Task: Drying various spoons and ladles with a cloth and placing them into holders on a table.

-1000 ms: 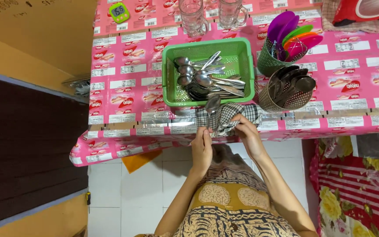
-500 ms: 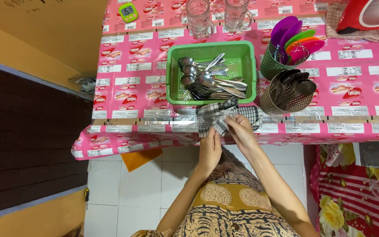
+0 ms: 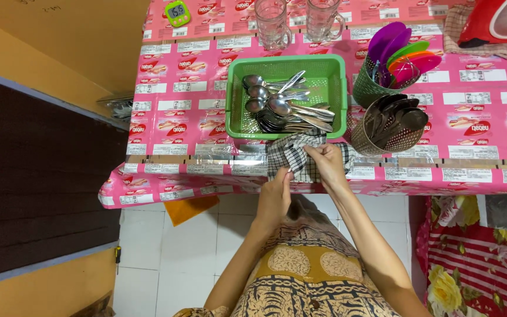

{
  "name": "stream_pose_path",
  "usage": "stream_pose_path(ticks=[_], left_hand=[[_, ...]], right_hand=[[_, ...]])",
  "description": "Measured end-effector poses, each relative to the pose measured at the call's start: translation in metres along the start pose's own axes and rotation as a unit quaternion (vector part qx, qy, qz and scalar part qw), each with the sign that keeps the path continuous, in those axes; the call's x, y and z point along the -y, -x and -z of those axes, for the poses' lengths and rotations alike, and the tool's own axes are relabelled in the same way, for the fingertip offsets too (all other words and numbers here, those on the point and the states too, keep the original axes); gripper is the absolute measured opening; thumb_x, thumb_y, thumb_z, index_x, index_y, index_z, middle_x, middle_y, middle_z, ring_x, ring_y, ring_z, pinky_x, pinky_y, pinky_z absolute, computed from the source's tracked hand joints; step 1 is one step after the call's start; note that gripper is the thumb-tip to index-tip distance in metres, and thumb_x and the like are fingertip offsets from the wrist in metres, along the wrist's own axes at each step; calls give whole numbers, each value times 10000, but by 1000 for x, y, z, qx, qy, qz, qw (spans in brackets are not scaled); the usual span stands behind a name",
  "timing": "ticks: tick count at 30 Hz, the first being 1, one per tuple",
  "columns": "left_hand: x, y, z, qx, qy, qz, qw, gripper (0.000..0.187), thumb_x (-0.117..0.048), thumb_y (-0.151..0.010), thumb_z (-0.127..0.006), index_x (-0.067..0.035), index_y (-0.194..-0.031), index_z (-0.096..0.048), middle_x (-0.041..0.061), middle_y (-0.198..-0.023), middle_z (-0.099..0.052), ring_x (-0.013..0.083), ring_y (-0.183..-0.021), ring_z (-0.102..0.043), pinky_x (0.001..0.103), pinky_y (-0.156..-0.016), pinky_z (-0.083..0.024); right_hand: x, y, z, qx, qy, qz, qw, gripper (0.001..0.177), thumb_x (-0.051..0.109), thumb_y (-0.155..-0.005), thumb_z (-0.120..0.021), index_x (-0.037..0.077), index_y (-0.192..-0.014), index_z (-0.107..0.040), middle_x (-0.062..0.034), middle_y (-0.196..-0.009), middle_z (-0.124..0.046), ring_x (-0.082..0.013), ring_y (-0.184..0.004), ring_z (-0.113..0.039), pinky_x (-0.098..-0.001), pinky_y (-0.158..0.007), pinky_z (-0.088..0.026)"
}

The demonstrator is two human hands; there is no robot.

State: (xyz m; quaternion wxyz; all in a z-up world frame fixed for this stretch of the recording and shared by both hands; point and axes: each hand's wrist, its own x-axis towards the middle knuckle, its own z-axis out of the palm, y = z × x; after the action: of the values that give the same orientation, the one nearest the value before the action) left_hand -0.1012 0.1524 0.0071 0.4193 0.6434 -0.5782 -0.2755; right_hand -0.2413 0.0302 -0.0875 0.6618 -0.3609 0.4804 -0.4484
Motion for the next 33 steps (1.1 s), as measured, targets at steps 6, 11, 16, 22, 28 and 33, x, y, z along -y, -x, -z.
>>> stream_pose_path(ticks=[6,11,16,22,28,33], left_hand=[[7,0,28,63,-178,-2,982,159,-178,-1080,-521,-46,-993,-507,207,-631,-626,422,-614,-637,535,-550,-462],[16,-11,43,81,-259,-25,962,101,-9,-945,-557,-39,-1042,-548,160,-652,-613,354,-577,-644,480,-535,-495],[-4,-29,59,44,-320,-113,939,307,57,-788,-639,-39,-1078,-612,136,-680,-629,347,-671,-640,472,-676,-482],[5,-30,47,100,-418,-149,890,240,61,-834,-617,-52,-1045,-616,125,-819,-660,294,-816,-666,437,-816,-480],[19,-22,40,84,-353,-178,915,319,65,-817,-607,-30,-1121,-615,127,-847,-676,283,-798,-672,410,-777,-478],[18,-13,36,31,-293,-119,948,192,33,-879,-623,-34,-1059,-609,135,-793,-672,335,-690,-646,459,-716,-492]], right_hand=[[20,-10,21,-2,213,89,973,319,84,-913,-809,56,-690,-583,49,-645,-568,-26,-559,-436,-238,-489,-329],[75,9,20,99,335,195,917,59,21,-903,-719,37,-949,-753,-37,-713,-694,-82,-581,-537,-266,-538,-401],[105,31,2,147,527,294,784,203,2,-842,-713,67,-1027,-765,-156,-785,-717,-252,-661,-686,-375,-656,-530],[97,42,-12,207,591,404,667,450,-36,-785,-664,87,-1210,-742,-149,-984,-764,-307,-843,-744,-421,-748,-590],[102,36,-8,253,588,437,633,409,-7,-780,-679,53,-1183,-708,-130,-1148,-767,-297,-983,-740,-407,-832,-586],[90,15,14,221,498,415,728,341,50,-829,-737,74,-1169,-743,-136,-1088,-764,-295,-932,-735,-388,-800,-582]])
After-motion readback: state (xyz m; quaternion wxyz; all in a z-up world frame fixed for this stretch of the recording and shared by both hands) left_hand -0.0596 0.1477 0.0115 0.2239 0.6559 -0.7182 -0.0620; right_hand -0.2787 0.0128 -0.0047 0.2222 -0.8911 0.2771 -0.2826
